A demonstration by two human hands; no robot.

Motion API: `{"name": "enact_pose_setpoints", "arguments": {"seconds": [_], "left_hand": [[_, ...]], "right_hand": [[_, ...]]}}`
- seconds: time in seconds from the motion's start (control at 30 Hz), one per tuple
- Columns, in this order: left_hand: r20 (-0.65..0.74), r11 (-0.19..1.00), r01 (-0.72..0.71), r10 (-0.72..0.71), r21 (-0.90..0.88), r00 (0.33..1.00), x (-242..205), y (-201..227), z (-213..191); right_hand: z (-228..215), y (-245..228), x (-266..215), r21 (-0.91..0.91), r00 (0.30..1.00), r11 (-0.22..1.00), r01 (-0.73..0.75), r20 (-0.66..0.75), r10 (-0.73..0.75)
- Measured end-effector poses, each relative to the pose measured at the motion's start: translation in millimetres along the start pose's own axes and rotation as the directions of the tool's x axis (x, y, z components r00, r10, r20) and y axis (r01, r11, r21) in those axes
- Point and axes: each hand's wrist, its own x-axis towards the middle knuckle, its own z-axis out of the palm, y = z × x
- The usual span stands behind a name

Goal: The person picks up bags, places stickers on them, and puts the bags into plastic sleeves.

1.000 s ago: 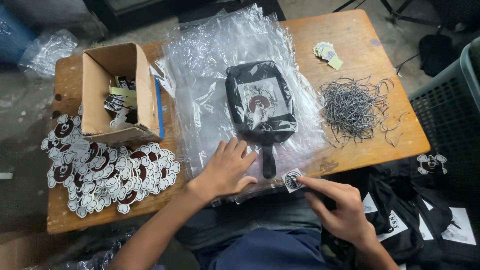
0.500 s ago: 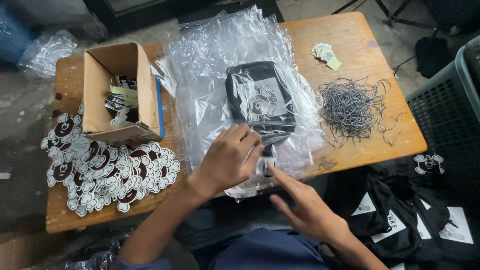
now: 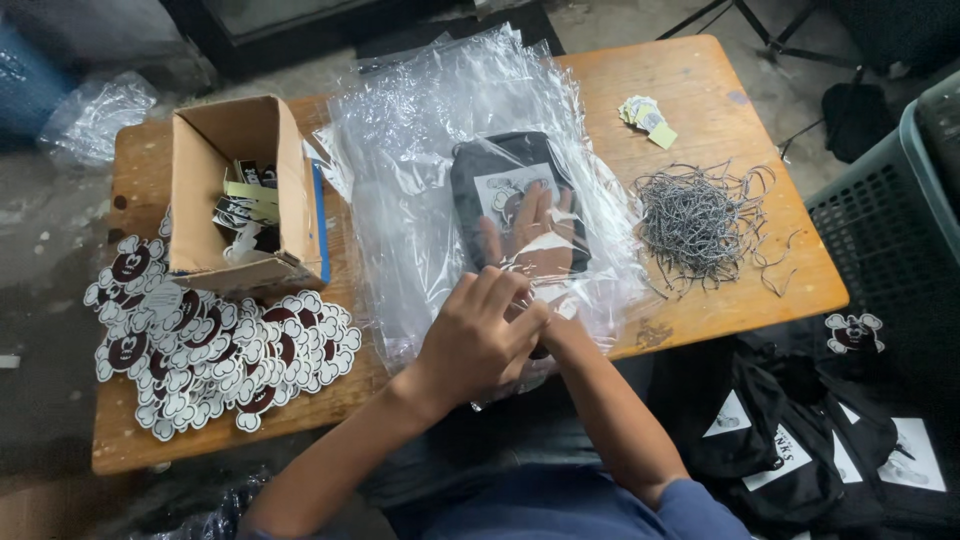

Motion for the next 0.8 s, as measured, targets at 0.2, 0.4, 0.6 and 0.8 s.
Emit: {"name": "enact_pose_setpoints", "arguments": {"seconds": [0.2,0.4,0.6,0.8], "left_hand": [[0.03,1.0,-0.006,0.005,0.015,1.0,-13,-4,-11],[0.234,0.997,-0.038,0.051,-0.061,0.971,-55,-11,-19],[0.358,0.999,-0.02,0.031,-0.035,0.933,-104,-37,-24],[0.49,0.997,-0.048,0.073,-0.063,0.869,-128,-67,-34]], "right_hand": [[-4,10,-29,-0.093,0.983,0.991,-0.098,0.148,0.111],[-105,20,-104,0.171,0.962,0.963,0.207,0.146,-0.232],[-147,63,-138,0.459,0.95,0.834,0.306,-0.09,-0.299],[-143,138,-104,0.369,0.938,0.864,0.344,-0.095,-0.333]]}}
